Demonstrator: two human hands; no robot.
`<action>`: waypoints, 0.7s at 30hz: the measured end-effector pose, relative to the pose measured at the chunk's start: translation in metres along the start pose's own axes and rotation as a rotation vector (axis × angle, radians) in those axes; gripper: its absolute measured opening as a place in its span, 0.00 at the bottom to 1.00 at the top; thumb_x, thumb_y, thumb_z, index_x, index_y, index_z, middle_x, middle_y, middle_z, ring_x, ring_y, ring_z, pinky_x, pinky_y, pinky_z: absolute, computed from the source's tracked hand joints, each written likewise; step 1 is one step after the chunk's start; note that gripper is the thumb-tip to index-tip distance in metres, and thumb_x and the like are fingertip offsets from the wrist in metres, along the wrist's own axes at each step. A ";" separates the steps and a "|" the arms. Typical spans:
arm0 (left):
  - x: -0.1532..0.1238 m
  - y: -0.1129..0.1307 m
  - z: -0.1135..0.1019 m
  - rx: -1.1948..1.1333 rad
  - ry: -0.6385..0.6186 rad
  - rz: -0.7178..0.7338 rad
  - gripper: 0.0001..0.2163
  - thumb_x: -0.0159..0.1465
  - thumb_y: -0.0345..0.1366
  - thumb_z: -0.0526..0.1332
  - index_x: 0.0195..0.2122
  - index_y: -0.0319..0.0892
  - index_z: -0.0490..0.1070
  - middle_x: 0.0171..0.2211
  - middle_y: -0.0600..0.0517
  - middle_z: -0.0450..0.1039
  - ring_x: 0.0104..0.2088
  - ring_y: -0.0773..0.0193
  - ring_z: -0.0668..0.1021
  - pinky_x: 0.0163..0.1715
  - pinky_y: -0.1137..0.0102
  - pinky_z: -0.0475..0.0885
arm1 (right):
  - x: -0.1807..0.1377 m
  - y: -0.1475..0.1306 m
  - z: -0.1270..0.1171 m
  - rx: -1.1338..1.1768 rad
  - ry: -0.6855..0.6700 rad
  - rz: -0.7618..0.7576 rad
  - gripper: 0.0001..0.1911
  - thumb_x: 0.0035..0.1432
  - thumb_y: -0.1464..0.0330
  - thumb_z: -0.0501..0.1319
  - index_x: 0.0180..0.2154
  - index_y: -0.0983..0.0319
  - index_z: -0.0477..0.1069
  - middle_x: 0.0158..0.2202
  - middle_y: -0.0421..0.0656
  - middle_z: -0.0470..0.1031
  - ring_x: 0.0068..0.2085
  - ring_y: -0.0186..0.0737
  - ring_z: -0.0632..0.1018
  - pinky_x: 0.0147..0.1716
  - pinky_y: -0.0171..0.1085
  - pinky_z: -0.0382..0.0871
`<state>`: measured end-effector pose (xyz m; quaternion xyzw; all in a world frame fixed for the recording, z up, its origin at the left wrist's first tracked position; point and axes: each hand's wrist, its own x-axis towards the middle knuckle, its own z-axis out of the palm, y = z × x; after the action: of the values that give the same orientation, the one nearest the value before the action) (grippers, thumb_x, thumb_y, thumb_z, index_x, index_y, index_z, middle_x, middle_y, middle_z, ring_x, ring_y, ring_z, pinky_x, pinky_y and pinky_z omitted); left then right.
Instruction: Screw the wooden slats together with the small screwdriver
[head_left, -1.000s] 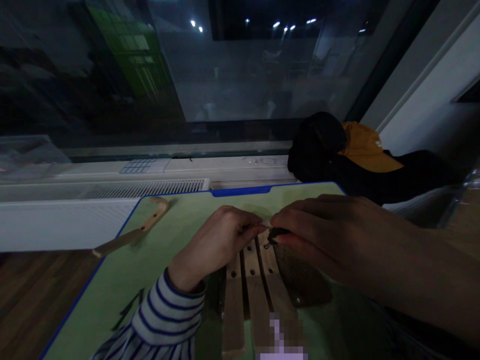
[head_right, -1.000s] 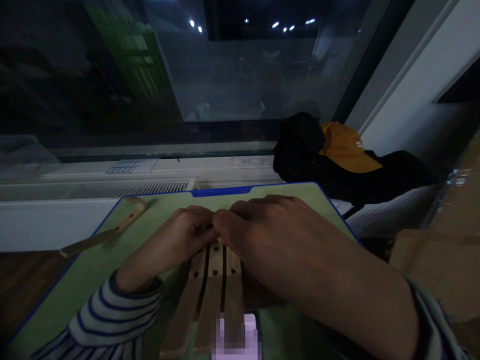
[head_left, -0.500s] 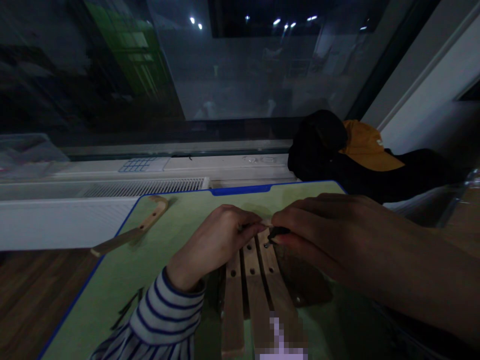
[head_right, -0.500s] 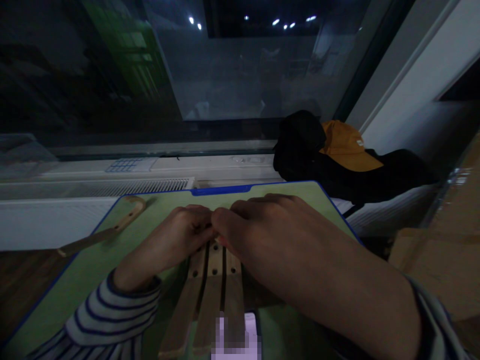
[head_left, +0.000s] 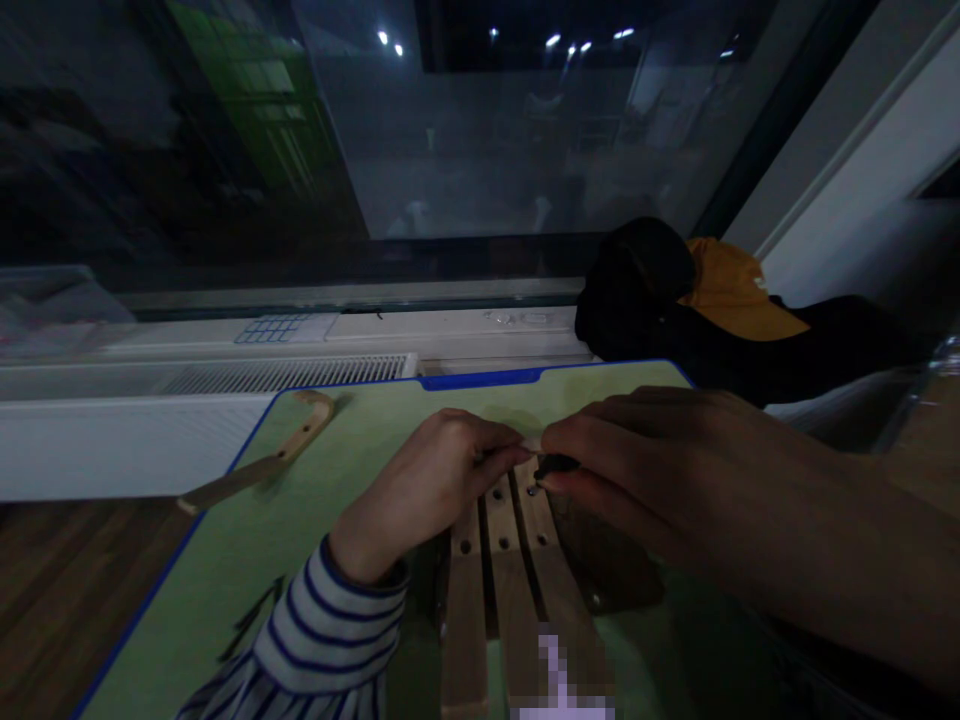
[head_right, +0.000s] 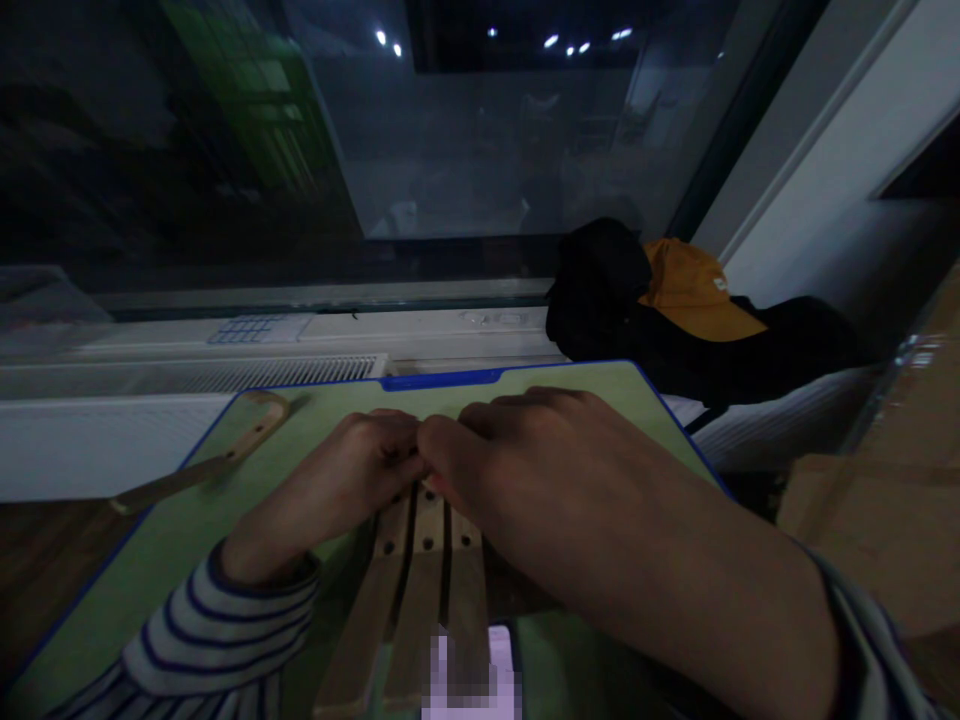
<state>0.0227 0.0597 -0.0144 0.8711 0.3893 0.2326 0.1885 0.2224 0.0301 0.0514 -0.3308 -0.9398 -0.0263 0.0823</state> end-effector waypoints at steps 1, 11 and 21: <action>0.000 0.000 0.000 0.000 0.002 -0.001 0.10 0.64 0.32 0.58 0.25 0.39 0.71 0.22 0.54 0.72 0.25 0.66 0.74 0.25 0.73 0.63 | 0.000 0.000 0.000 0.001 0.000 0.000 0.06 0.60 0.69 0.58 0.40 0.59 0.66 0.33 0.36 0.75 0.30 0.39 0.77 0.30 0.40 0.70; -0.001 0.003 -0.002 -0.038 -0.019 -0.007 0.11 0.65 0.34 0.56 0.27 0.39 0.73 0.24 0.53 0.74 0.25 0.66 0.75 0.24 0.73 0.63 | 0.000 0.001 0.001 -0.012 0.037 -0.005 0.05 0.62 0.66 0.55 0.40 0.59 0.66 0.30 0.37 0.75 0.28 0.39 0.77 0.26 0.39 0.68; -0.008 0.014 -0.022 -0.268 -0.034 -0.006 0.08 0.61 0.28 0.58 0.39 0.42 0.75 0.38 0.54 0.78 0.40 0.66 0.77 0.41 0.73 0.70 | 0.001 0.001 0.000 -0.022 0.015 0.021 0.05 0.62 0.65 0.55 0.38 0.59 0.65 0.27 0.37 0.74 0.26 0.38 0.76 0.24 0.37 0.65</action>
<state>0.0140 0.0479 0.0083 0.8407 0.3542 0.2671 0.3104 0.2217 0.0314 0.0511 -0.3413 -0.9352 -0.0383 0.0860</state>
